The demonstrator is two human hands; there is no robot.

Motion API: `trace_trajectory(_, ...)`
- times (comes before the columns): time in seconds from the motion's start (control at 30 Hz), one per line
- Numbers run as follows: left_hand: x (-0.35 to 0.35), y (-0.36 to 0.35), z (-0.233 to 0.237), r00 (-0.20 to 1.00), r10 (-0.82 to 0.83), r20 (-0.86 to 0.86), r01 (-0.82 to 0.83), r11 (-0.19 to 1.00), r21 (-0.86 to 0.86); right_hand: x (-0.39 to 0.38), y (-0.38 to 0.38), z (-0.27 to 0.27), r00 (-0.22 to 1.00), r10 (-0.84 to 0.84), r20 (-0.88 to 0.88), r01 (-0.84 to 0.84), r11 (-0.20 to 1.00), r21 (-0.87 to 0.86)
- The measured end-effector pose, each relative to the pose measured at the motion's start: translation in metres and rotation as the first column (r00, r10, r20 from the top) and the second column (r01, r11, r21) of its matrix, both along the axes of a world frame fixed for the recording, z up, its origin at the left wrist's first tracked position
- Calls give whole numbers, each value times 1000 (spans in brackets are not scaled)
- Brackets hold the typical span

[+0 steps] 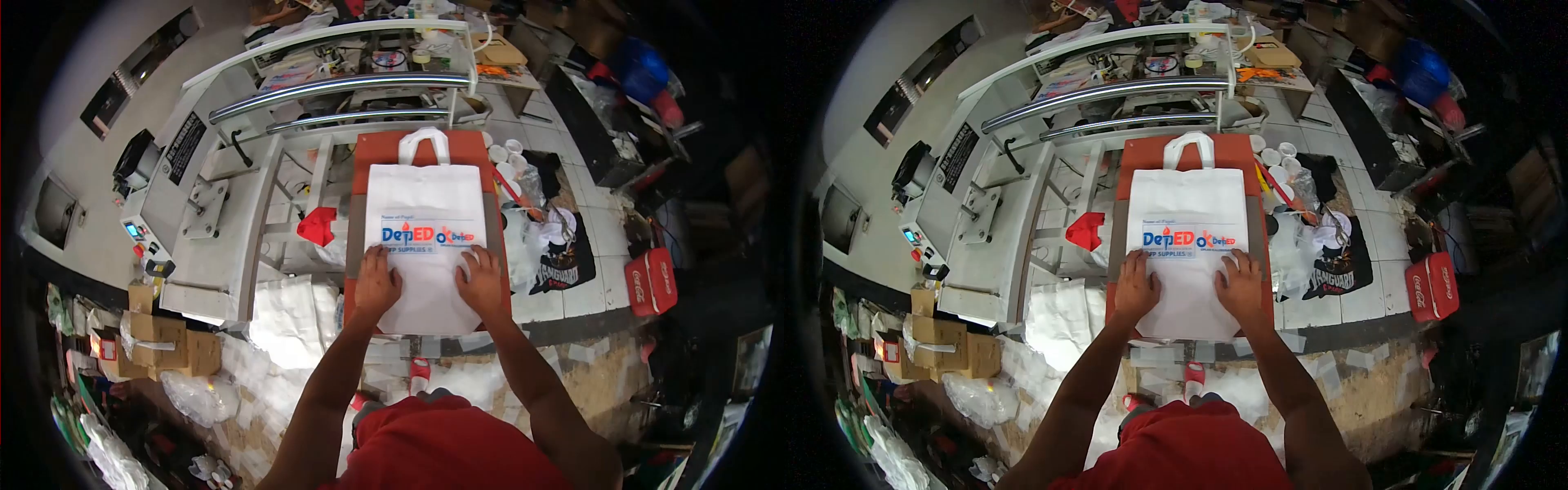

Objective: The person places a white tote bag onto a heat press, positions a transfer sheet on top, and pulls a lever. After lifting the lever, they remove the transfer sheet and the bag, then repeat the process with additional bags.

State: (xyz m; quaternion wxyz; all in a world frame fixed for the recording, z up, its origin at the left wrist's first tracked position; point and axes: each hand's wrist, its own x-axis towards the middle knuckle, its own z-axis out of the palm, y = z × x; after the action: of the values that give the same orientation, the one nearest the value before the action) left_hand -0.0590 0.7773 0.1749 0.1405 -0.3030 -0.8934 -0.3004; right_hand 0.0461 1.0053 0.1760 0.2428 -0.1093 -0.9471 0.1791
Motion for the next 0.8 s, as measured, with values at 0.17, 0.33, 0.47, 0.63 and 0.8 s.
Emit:
trace_trajectory(0.17, -2, 1, -8, 1000, 3, -25, -3, 1000, 13, 1, 2, -4, 1000, -9, 15, 9, 1000, 13)
trace_trajectory(0.33, -3, -2, -10, 1000, -7, 1, 7, 999, 36, 2, -1, 1, 1000, -12, 20, 11, 1000, 29)
trace_trajectory(0.47, -2, -2, -6, 999, 1, -39, 0, 999, 34, 1, -1, -2, 1000, -1, 7, 0, 999, 51)
trace_trajectory(0.63, -1, -1, -4, 999, -6, -50, 9, 999, 50, 1, -1, 0, 1000, -4, 20, 3, 999, 37)
trace_trajectory(0.8, 5, -9, 17, 999, 33, 39, -39, 990, 137, 4, 0, 25, 998, -14, -56, 13, 1000, -27)
